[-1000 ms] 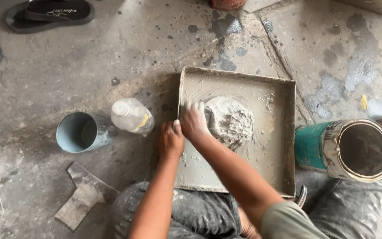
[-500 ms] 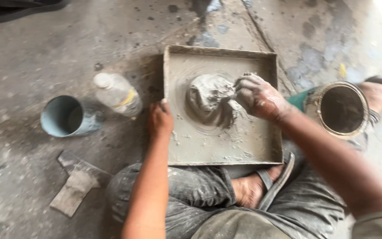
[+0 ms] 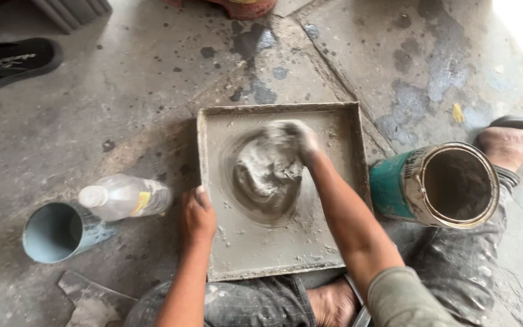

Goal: The person sits on the floor and kneads and folds a mound of wet cement mortar in a square metal tray by hand, occasionally adding water from a plastic bottle. They then use a small flat trowel-like piece to scrape and shape the mortar pile in the tray.

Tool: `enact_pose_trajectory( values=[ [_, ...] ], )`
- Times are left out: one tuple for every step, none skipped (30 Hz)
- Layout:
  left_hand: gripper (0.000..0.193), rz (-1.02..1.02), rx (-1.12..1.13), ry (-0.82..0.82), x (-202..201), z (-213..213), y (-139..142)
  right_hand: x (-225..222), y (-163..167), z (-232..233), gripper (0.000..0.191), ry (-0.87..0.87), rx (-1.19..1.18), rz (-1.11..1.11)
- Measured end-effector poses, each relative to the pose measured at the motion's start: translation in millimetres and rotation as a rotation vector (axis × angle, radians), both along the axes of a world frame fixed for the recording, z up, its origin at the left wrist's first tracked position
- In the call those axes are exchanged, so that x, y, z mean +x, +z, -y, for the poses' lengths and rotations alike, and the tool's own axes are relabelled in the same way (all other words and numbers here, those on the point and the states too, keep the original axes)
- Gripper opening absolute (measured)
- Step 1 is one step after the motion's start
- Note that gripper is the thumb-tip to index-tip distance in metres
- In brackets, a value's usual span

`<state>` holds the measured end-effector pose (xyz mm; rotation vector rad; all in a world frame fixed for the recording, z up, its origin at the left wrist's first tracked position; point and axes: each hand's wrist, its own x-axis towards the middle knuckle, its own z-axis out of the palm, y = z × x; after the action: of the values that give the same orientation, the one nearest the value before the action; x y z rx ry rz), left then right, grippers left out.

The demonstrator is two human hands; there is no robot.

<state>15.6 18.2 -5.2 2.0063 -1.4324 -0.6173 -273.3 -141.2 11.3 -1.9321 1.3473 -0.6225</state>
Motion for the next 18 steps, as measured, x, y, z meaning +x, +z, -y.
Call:
enact_pose_trajectory(
  values=[
    [0.045, 0.010, -0.039, -0.012, 1.2, 0.5, -0.3, 7.4, 4.7, 10.7, 0.046, 0.215, 0.038, -0.307],
    [0.045, 0.020, -0.087, -0.020, 1.2, 0.8, -0.9, 18.8, 15.5, 17.7, 0.048, 0.429, 0.069, -0.615],
    [0.046, 0.009, -0.077, -0.021, 1.9, -0.2, -1.1, 24.1, 24.1, -6.7, 0.033, 0.369, 0.138, -0.142],
    [0.046, -0.005, -0.055, -0.023, 2.3, -0.5, -1.3, 29.2, 32.3, -38.4, 0.022, 0.293, 0.214, 0.329],
    [0.047, -0.023, -0.034, -0.027, 2.5, -1.5, -1.0, 30.6, 43.3, -64.7, 0.023, 0.345, -0.117, 0.191],
    [0.048, -0.001, 0.030, -0.002, 2.8, -2.0, -0.5, 26.9, 55.3, -95.4, 0.026, 0.394, -0.455, 0.041],
    [0.050, 0.019, 0.088, 0.020, 2.9, -2.4, 0.0, 23.2, 64.0, -108.2, 0.025, 0.427, -0.466, 0.061],
    [0.051, 0.040, 0.149, 0.034, 2.9, -2.3, 0.8, 15.5, 72.6, -119.7, 0.024, 0.453, -0.473, 0.078],
    [0.053, 0.052, 0.129, 0.012, 3.1, -2.4, 1.2, 4.3, 80.1, -127.1, 0.022, 0.413, -0.518, 0.137],
    [0.054, 0.065, 0.097, -0.004, 3.6, -2.5, 1.9, -8.2, 84.8, -124.8, 0.019, 0.380, -0.576, 0.194],
    [0.055, 0.076, 0.058, -0.007, 3.7, -1.7, 1.6, -20.0, 85.7, -114.4, 0.017, 0.362, -0.638, 0.254],
    [0.056, 0.038, 0.067, 0.000, 3.5, -0.4, 1.0, -30.1, 82.7, -98.1, 0.015, 0.257, -0.548, 0.076],
    [0.056, 0.006, 0.103, 0.005, 4.1, -0.6, 0.2, -39.1, 75.7, -84.3, 0.014, 0.152, -0.430, -0.094],
    [0.057, -0.022, 0.144, 0.002, 4.5, -1.8, -0.7, -46.5, 64.3, -72.3, 0.014, 0.041, -0.305, -0.262],
    [0.056, 0.015, 0.111, -0.011, 4.7, -1.9, -2.0, -52.5, 50.4, -57.2, 0.016, -0.078, -0.202, -0.432],
    [0.055, 0.048, 0.055, -0.020, 5.2, -1.9, -3.5, -56.0, 34.0, -41.0, 0.023, 0.005, -0.383, -0.568],
    [0.055, 0.078, 0.000, -0.027, 4.7, -2.1, -4.9, -57.8, 16.5, -25.5, 0.031, 0.092, -0.561, -0.707],
    [0.055, 0.043, 0.008, -0.005, 4.0, -2.0, -6.3, -59.8, -0.6, -19.0, 0.039, 0.184, -0.718, -0.844]
  ],
)
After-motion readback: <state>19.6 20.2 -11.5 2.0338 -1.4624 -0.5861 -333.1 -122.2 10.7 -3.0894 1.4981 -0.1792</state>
